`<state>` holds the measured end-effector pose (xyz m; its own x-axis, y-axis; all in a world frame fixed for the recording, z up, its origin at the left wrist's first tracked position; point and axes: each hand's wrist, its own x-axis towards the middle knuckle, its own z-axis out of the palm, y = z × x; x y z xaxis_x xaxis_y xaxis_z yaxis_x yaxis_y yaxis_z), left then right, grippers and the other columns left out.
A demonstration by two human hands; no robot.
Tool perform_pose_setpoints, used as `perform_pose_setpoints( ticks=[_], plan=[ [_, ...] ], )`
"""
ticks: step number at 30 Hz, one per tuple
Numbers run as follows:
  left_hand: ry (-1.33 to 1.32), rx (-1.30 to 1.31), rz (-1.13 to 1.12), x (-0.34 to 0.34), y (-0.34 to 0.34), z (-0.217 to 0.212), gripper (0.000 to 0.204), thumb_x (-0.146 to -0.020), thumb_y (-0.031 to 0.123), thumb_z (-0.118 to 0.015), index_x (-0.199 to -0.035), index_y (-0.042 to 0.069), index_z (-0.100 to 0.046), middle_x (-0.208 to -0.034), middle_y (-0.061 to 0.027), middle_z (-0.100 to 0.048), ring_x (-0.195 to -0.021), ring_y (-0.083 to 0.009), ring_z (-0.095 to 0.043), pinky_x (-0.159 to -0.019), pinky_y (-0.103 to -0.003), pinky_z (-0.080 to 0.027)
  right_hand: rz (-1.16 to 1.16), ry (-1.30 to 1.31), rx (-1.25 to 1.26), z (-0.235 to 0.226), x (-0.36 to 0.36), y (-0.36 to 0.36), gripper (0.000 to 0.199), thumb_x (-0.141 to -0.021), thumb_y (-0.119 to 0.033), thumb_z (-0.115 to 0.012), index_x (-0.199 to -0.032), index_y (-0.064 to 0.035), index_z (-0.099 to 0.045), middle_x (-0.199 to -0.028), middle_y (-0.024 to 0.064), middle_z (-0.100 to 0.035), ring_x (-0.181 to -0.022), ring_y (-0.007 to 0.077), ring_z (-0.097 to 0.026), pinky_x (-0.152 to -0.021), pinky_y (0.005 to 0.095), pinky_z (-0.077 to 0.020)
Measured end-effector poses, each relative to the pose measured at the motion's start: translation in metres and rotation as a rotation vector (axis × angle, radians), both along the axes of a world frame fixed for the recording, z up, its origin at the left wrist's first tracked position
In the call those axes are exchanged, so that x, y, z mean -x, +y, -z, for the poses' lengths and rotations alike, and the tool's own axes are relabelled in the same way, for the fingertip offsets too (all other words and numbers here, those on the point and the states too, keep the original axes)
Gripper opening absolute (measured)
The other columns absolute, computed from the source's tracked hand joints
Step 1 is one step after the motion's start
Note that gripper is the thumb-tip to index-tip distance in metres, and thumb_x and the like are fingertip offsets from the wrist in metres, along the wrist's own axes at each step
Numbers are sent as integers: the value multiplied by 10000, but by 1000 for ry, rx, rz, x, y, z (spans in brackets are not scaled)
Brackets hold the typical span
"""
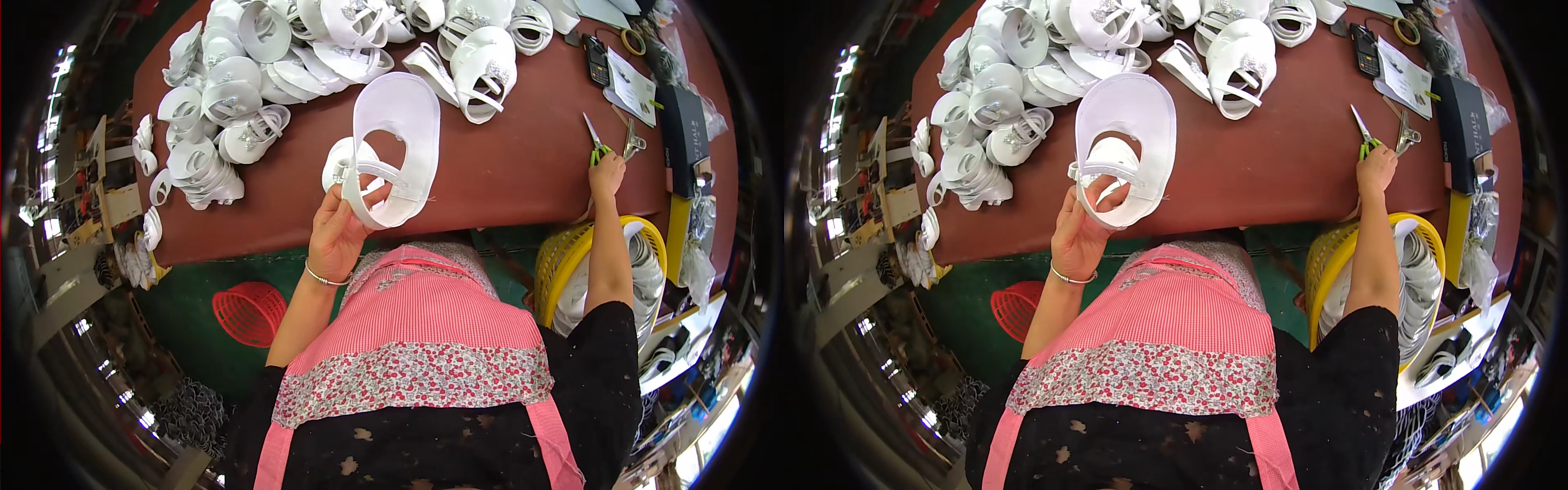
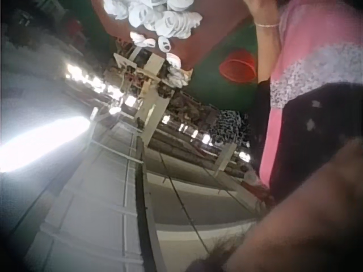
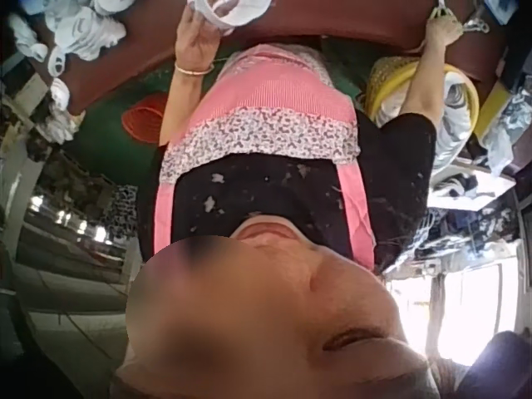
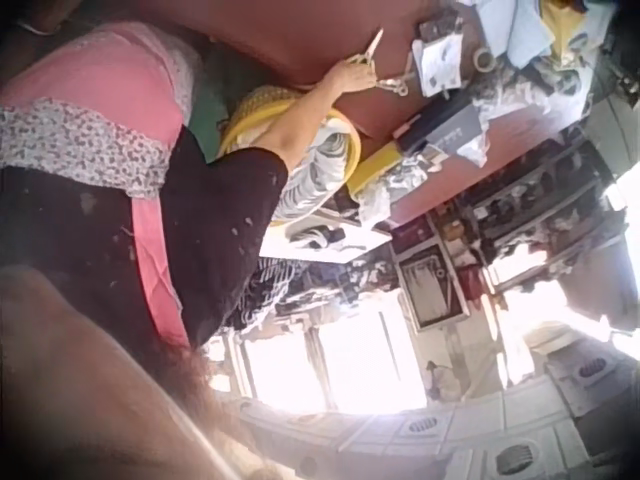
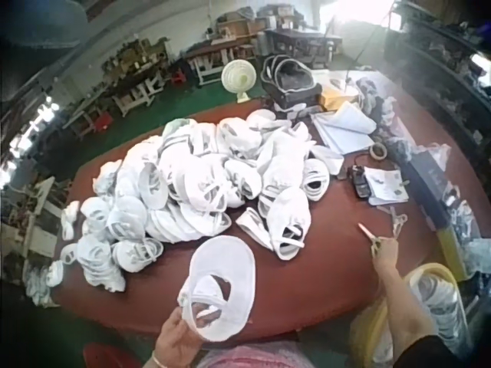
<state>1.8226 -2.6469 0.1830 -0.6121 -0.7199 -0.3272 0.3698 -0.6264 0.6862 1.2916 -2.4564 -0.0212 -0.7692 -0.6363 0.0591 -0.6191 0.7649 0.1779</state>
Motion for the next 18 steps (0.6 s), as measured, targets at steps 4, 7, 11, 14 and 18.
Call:
perform_pose_setpoints(
  ticks=[4, 7, 11, 14, 18],
  plan=[
    [-65, 114, -82, 0, 0, -1, 211, -1029, 226, -457, -1150, 59, -497, -1455, -199, -407, -1346, -414, -424, -1048, -567, -436, -180, -379, 367, -42, -44, -20, 359, -785, -140, -670, -1111, -9, -593, -1055, 189, -635, -959, 320, -624, -845, 432, -502],
    [41, 151, -141, 4, -3, -8, 203, -1036, 176, -439, -1178, 41, -492, -1415, -125, -469, -1335, -382, -457, -1043, -504, -461, -57, -1206, 684, -131, -160, -46, 251, -905, -93, -635, -1133, -22, -557, -974, 65, -648, -823, 117, -602, -726, 278, -508],
    [97, 141, -189, 11, -4, -10, 207, -1037, 185, -438, -1180, 45, -492, -1421, -138, -463, -1341, -402, -439, -1041, -523, -459, -472, -1090, 555, -205, -253, -51, 484, -726, -130, -807, -1087, 38, -532, -1028, 161, -535, -937, 277, -583, -774, 351, -503],
    [133, 138, -196, 17, -2, -12, 210, -1038, 195, -436, -1183, 55, -494, -1437, -141, -449, -1342, -407, -436, -1040, -525, -458, -634, -972, 676, -207, -268, -59, 521, -691, -160, -833, -1084, 18, -542, -1037, 170, -543, -929, 328, -589, -755, 384, -509],
    [139, 123, -209, 19, 5, -14, 217, -1037, 209, -436, -1183, 60, -497, -1456, -150, -429, -1342, -410, -435, -1042, -528, -453, -724, -834, 700, -206, -271, -69, 504, -686, -163, -838, -1075, -1, -562, -1022, 164, -573, -904, 320, -600, -751, 401, -512]
  ],
)
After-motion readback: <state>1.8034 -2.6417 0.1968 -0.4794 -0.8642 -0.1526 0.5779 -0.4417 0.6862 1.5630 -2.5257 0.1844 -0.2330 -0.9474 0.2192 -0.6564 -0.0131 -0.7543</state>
